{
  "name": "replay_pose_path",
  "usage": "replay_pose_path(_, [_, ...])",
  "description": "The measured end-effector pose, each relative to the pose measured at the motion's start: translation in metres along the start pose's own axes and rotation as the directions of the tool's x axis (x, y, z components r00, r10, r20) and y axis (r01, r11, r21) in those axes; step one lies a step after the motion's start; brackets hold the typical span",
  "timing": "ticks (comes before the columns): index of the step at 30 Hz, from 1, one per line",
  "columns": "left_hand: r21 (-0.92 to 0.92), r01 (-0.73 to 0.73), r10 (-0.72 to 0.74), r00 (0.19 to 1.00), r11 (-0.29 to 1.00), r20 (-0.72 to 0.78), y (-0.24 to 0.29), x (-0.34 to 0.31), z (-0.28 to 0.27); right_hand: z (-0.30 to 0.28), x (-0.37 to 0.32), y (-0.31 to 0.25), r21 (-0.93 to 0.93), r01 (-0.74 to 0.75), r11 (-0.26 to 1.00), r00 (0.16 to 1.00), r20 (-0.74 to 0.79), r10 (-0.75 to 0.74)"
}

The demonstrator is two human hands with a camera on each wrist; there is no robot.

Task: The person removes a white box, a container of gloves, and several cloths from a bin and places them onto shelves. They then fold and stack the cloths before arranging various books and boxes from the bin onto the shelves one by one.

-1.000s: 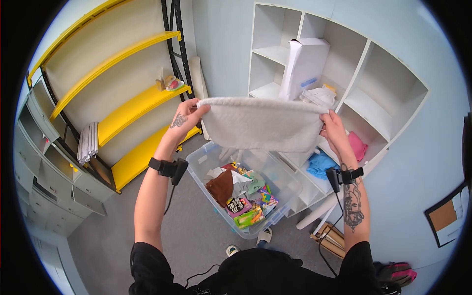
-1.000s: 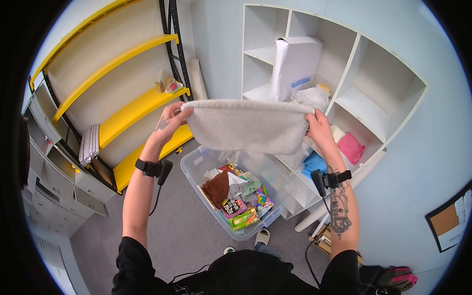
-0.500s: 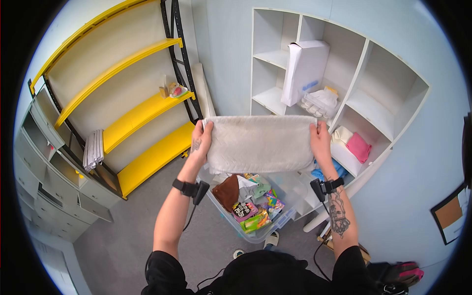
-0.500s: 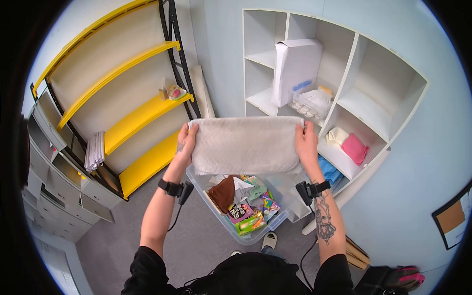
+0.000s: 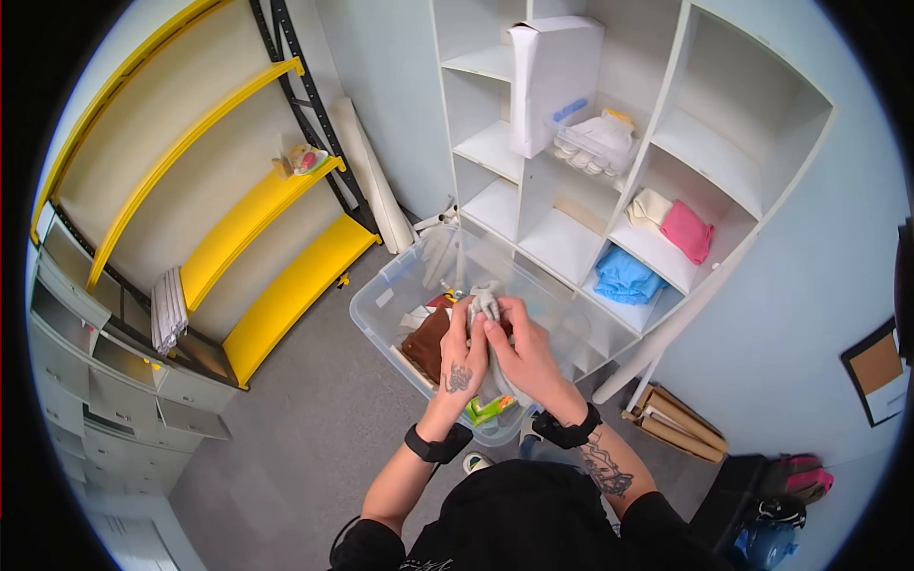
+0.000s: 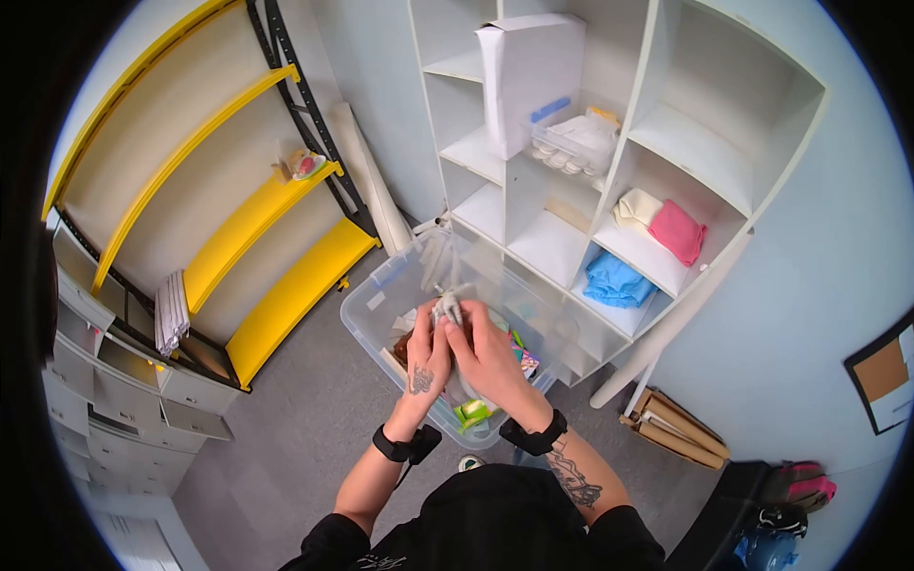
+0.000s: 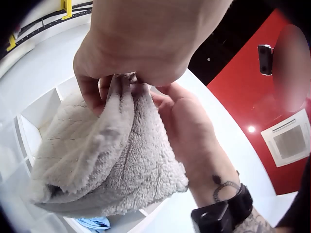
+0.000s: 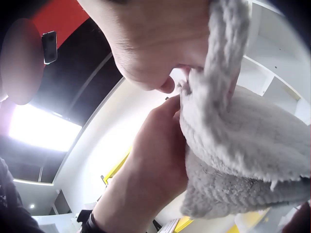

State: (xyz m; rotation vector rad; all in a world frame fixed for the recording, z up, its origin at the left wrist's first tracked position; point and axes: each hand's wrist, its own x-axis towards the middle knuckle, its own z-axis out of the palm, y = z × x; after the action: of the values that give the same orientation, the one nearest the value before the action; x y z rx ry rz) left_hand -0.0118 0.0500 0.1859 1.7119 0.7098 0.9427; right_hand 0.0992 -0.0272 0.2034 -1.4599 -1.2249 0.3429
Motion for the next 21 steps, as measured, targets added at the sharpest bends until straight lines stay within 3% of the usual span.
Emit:
replay_pose_path(1, [-0.057,-0.012,0.011,1.000,0.998,-0.009,-0.010,-0.002,0.003,-0.001,-0.004,0.004,0.047,0.077,0.996,0.997,0.018,-0.078])
replay_pose_path(2, [-0.115,-0.025,0.023,1.000,0.993,-0.019,-0.018,-0.004,0.006,-0.005,-0.008,0.007,0.182,-0.077,0.980,0.995,0.083,0.063])
replay_pose_path(4, [-0.196,0.007,0.008,0.997,0.981,0.077,-0.026,-0.010,0.008,-0.016,-0.017,0.013,0.409,-0.382,0.829,0.920,0.255,0.298])
replay_pose_path(6, [-0.224,0.015,0.016,0.991,0.974,0.136,-0.032,-0.013,0.013,-0.029,-0.022,0.019,0.537,-0.427,0.728,0.900,0.326,0.288])
replay_pose_path(8, [-0.457,0.180,-0.097,0.975,0.871,0.199,-0.041,-0.012,0.016,-0.054,-0.029,0.022,0.600,-0.482,0.638,0.874,0.385,0.298])
replay_pose_path(10, [-0.553,0.353,-0.264,0.935,0.754,0.236,-0.027,-0.010,0.016,-0.076,-0.042,0.043,0.527,-0.431,0.732,0.902,0.246,0.354])
replay_pose_path(11, [-0.518,0.413,-0.322,0.910,0.749,0.260,-0.012,-0.008,0.015,-0.083,-0.051,0.059,0.456,-0.409,0.791,0.911,0.156,0.381])
replay_pose_path(12, [-0.585,0.476,-0.317,0.878,0.657,0.358,-0.011,-0.003,0.016,-0.089,-0.061,0.072,0.376,-0.391,0.840,0.915,0.064,0.398])
replay_pose_path(13, [-0.616,0.520,-0.317,0.853,0.592,0.415,-0.007,0.001,0.020,-0.093,-0.071,0.080,0.306,-0.454,0.837,0.888,0.082,0.452])
replay_pose_path(16, [-0.643,0.644,-0.313,0.764,0.414,0.564,-0.003,0.016,0.050,-0.099,-0.105,0.101,0.657,-0.619,0.431,0.755,0.346,0.557])
replay_pose_path(17, [-0.638,0.681,-0.312,0.732,0.359,0.605,-0.005,0.022,0.061,-0.108,-0.115,0.106,0.682,-0.664,0.306,0.706,0.438,0.556])
replay_pose_path(21, [-0.600,0.739,-0.303,0.673,0.307,0.674,-0.017,0.057,0.128,-0.132,-0.127,0.104,0.981,-0.184,0.063,0.911,0.146,0.386])
